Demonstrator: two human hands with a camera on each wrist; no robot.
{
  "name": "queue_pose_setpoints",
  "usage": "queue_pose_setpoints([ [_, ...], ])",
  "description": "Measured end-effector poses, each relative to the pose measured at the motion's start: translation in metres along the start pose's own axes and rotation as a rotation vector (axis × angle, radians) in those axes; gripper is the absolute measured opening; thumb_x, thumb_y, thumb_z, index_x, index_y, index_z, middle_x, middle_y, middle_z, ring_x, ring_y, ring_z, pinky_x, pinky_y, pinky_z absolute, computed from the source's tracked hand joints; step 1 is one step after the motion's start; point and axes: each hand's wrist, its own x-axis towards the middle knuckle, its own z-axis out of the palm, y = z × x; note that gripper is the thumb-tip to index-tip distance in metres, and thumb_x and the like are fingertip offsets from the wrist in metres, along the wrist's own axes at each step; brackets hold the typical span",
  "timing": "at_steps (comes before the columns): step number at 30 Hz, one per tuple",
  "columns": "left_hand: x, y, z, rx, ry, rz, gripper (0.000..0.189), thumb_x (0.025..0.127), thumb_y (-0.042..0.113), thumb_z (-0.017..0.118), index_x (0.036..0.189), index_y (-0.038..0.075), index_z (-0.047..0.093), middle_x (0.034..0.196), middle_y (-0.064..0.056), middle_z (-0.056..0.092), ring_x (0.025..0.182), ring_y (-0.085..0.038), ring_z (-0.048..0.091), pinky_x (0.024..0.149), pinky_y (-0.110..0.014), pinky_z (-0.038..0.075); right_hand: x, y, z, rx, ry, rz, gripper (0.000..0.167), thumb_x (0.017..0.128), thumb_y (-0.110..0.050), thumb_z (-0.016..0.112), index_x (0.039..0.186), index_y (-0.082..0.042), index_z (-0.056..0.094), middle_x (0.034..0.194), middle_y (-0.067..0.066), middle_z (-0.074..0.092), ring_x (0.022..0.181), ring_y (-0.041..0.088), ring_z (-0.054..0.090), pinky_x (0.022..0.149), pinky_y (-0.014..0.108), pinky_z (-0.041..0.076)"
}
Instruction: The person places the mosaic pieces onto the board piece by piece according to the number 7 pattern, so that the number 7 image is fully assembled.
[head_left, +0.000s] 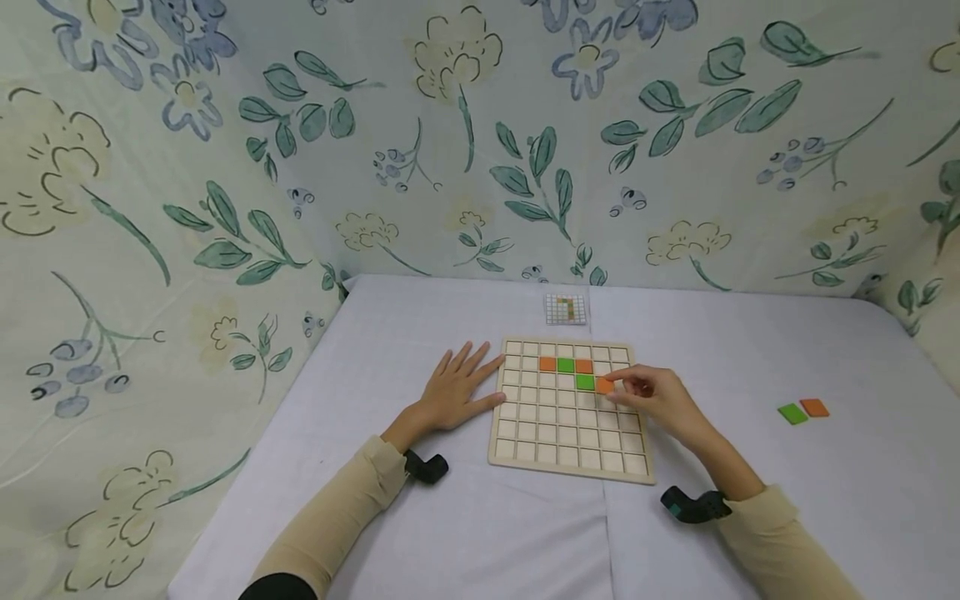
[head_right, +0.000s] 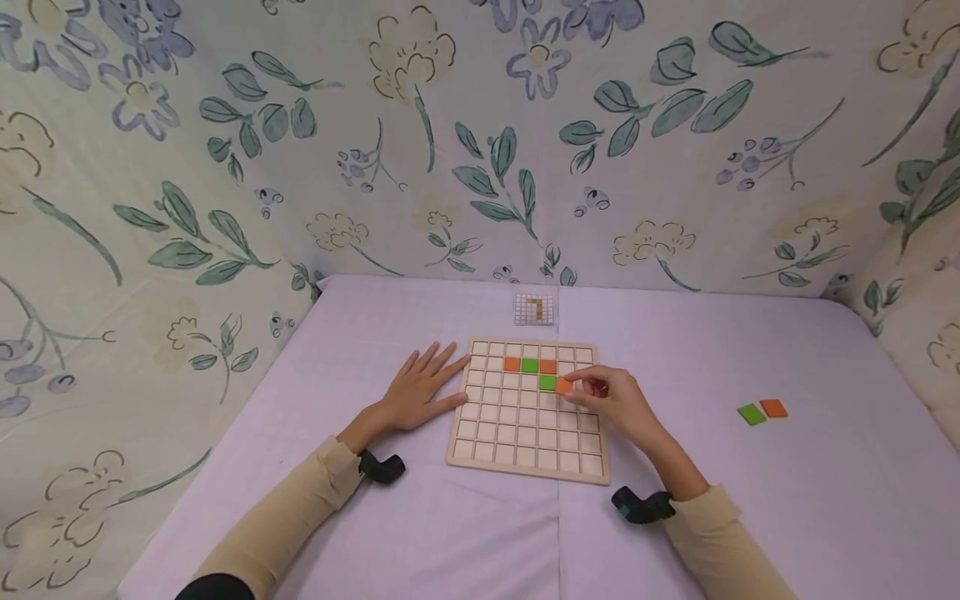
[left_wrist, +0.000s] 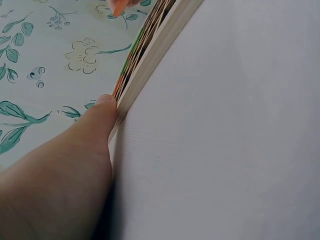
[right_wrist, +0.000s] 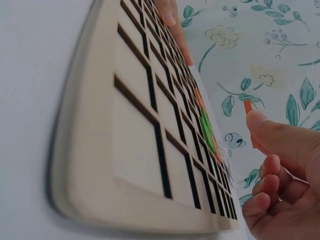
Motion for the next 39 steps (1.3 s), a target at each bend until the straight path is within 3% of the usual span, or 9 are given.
queue_pose_setpoints([
  [14, 0.000, 0.001, -0.002, -0.003, -0.003, 0.002, 0.075, 0.099, 0.069, 0.033, 0.161, 0.030, 0.017, 0.167, -0.003, 0.008, 0.152, -0.032, 0.001, 0.119, -0.056, 0.000, 0.007, -0.005, 0.010, 0.017, -0.052, 0.009, 0.029, 0.087, -0.009, 0.078, 0.112, 0.004, 0.072, 0.073, 0.004, 0.048, 0.069, 0.015, 0.044, 0.056, 0.023, 0.034],
  [39, 0.000, 0.000, -0.001, -0.011, -0.008, 0.004, 0.075, 0.098, 0.070, 0.032, 0.161, 0.032, 0.015, 0.167, -0.003, 0.008, 0.152, -0.032, 0.000, 0.119, -0.056, -0.001, 0.014, 0.002, 0.024, -0.058, -0.080, 0.024, 0.025, 0.086, -0.007, 0.079, 0.107, 0.005, 0.074, 0.070, 0.000, 0.049, 0.066, 0.016, 0.044, 0.055, 0.024, 0.034],
])
